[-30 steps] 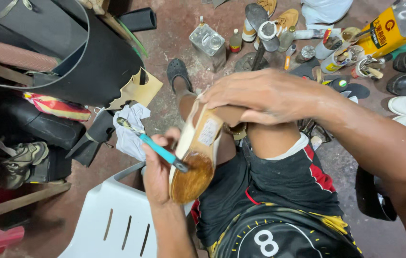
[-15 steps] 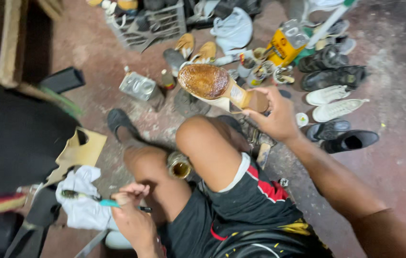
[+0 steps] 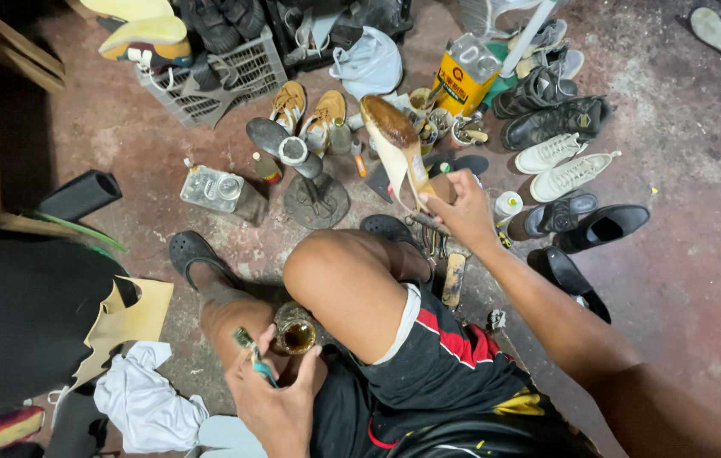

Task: The person applies adhesive to the sole and heel of a white shoe using a small brush, spreading the liquid across the surface while holding the shoe by hand.

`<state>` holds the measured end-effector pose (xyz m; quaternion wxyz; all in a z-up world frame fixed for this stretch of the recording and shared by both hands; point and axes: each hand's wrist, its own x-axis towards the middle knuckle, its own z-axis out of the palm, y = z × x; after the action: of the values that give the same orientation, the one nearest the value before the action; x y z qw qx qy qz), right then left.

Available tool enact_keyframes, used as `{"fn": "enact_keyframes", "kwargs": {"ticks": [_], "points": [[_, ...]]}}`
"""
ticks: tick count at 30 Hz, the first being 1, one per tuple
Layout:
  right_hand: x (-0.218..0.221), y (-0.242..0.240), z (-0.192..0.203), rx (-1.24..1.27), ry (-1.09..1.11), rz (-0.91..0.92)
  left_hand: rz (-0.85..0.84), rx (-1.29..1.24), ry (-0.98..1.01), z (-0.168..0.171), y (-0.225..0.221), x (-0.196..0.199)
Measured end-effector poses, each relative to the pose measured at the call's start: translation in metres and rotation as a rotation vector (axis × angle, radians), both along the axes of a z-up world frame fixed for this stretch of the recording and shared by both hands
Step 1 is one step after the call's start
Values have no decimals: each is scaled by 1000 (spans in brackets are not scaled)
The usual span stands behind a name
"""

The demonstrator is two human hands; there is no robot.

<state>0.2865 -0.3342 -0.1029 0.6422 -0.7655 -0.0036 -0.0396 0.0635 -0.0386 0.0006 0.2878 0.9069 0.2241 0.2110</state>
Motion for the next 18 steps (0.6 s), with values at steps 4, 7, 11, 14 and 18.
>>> {"fn": "enact_keyframes", "kwargs": {"ticks": [4,7,11,14,18], "points": [[16,-7,0,-143,-10,-46,-44,44,-63,-7,3,0],[25,-8,8,-138,16,-36,-28,26,-40,-9,5,0],[42,-9,18,-162,11,-33,19,-12,-74,-10,13,0],[73,-16,20,-303,-5,-89,-41,-189,-291,-4,23,4],[132,-26,11,-274,-67,-145,56,-210,-68,4,41,17]]}}
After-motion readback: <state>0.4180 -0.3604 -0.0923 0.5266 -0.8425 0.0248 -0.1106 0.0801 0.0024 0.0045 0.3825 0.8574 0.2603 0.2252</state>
